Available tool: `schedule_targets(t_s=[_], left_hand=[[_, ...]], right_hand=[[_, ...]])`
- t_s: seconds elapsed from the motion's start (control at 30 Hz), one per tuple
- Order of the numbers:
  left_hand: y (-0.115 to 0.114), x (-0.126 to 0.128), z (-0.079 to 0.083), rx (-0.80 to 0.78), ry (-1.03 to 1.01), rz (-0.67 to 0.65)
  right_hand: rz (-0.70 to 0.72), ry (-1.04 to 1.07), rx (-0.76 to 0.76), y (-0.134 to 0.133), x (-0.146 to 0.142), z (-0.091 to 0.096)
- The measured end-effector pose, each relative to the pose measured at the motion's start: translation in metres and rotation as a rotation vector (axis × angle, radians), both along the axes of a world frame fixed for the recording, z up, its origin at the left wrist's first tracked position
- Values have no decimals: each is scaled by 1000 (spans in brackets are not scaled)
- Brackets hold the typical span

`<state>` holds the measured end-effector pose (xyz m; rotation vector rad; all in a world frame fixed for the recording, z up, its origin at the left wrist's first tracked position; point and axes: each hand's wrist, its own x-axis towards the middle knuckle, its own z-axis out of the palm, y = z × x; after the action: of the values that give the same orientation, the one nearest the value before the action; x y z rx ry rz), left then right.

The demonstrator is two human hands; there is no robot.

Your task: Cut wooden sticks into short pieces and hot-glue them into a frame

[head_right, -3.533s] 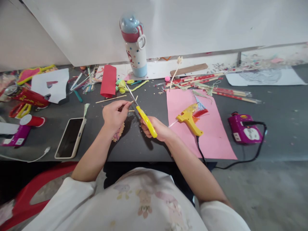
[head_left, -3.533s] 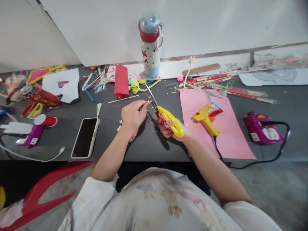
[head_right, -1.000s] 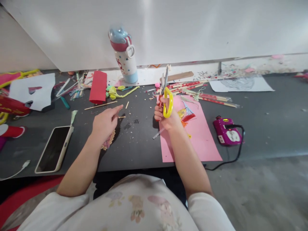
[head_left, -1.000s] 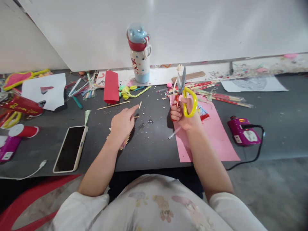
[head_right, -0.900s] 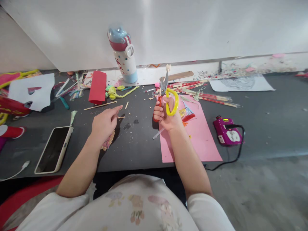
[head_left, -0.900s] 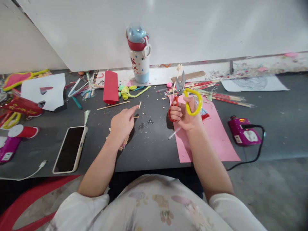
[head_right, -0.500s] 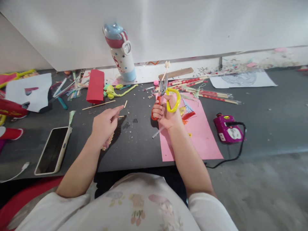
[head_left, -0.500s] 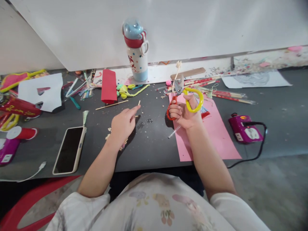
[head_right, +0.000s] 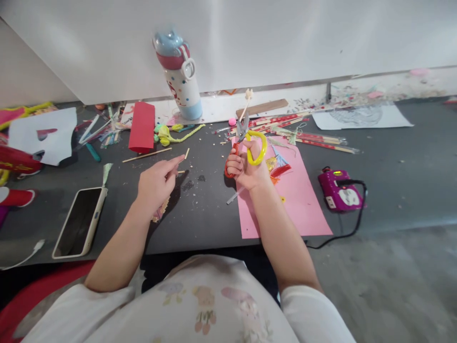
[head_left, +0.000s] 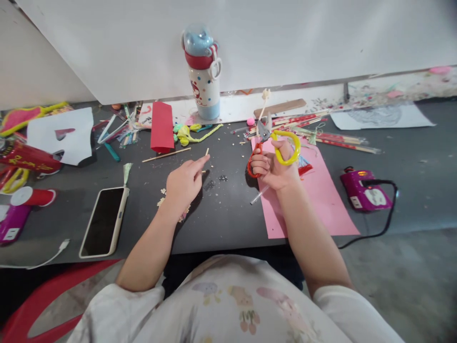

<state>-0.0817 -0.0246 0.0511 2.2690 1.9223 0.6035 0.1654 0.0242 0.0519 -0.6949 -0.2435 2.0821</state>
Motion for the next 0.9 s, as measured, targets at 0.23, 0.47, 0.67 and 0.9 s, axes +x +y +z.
schedule_targets(t_s=[0.23, 0.47, 0.67, 0.9], left_hand=[[-1, 1, 3, -8, 3, 16], [2, -5, 2, 61, -48, 83], [4, -12, 7, 118, -103, 173], [5, -22, 11, 191, -117, 294]], right_hand=[[-33, 39, -62, 1, 1, 1], [-6, 42, -82, 1, 1, 2], [6, 2, -25, 0, 0, 1], [26, -99, 34, -1, -4, 0]])
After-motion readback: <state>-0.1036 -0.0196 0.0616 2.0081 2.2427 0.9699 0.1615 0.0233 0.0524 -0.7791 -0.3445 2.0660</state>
